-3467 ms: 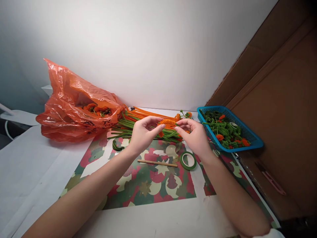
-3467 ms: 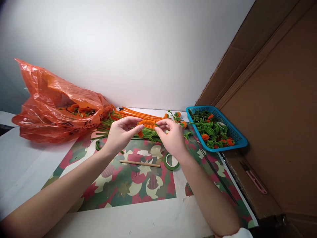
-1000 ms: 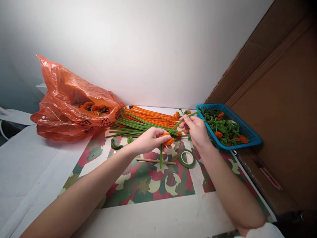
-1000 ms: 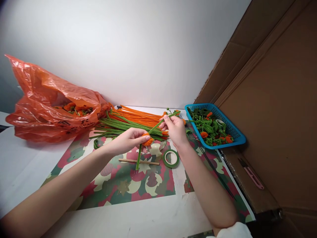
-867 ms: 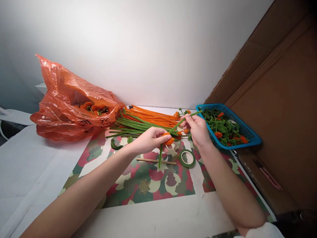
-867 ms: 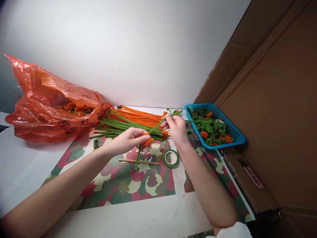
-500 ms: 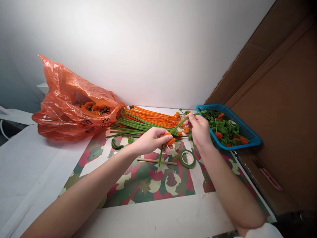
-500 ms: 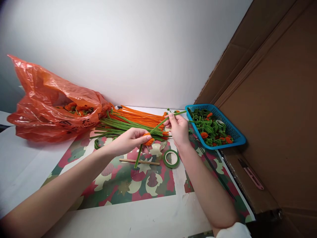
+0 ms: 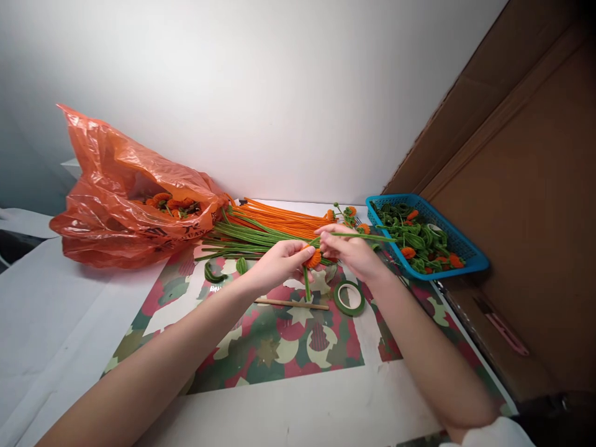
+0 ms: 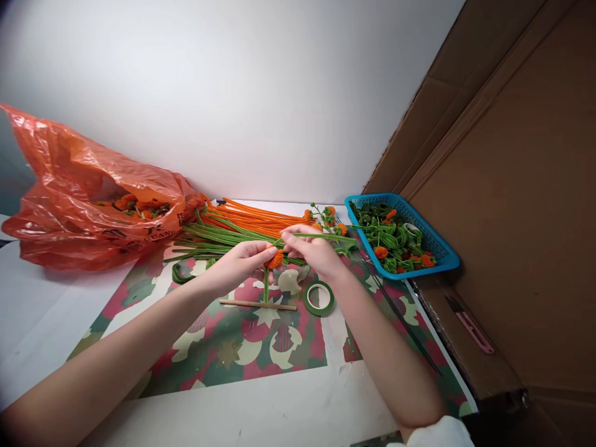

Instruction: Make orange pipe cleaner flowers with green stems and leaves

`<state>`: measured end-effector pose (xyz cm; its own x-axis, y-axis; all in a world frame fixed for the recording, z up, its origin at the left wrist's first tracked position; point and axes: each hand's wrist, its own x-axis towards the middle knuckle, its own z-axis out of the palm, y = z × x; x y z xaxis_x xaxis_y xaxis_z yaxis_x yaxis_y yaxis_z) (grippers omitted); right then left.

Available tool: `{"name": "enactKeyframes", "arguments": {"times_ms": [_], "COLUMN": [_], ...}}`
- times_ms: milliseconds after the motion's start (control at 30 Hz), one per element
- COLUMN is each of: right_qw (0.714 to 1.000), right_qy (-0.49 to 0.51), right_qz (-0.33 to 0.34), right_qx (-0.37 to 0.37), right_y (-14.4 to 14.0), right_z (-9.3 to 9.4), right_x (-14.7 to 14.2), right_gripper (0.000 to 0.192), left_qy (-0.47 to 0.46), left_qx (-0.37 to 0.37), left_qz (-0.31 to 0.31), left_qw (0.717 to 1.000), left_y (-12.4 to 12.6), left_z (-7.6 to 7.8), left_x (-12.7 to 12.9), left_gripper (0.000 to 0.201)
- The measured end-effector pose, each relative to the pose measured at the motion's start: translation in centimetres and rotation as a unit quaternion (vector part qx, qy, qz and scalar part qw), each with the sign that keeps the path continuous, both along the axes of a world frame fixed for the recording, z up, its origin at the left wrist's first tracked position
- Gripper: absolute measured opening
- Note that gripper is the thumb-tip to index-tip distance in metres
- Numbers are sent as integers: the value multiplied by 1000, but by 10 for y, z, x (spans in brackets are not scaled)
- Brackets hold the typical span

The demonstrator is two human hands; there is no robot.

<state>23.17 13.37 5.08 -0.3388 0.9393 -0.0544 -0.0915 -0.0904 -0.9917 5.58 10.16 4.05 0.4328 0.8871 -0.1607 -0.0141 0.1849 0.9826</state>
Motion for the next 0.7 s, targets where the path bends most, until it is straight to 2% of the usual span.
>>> {"name": "enactKeyframes", "arguments": {"times_ms": [33, 67, 233, 433, 700], "right_qw": [1000, 999, 993, 991, 989], "right_qy": [-2, 1, 33, 75, 79], "right_qz": [27, 26, -85, -99, -129], "right_qx": [6, 19, 69, 53, 8], "right_y": [-2, -3, -1, 0, 3], "right_z": [-1, -2, -5, -1, 8], "right_x": [-3, -6, -7, -5, 0], "right_gripper": [34, 33, 29, 27, 36], "left_qy": [-5, -12, -56, -61, -74], "left_qx": [1, 0, -30, -40, 0], "left_qz": [5, 9, -18, 9, -66], "left_qw": [1000, 1000, 998, 997, 995], "left_y": [1, 1, 2, -1, -4], "left_z": [-1, -3, -5, -1, 7], "left_x": [0, -1, 0, 2, -5], "left_gripper": [42, 41, 34, 46, 48]}}
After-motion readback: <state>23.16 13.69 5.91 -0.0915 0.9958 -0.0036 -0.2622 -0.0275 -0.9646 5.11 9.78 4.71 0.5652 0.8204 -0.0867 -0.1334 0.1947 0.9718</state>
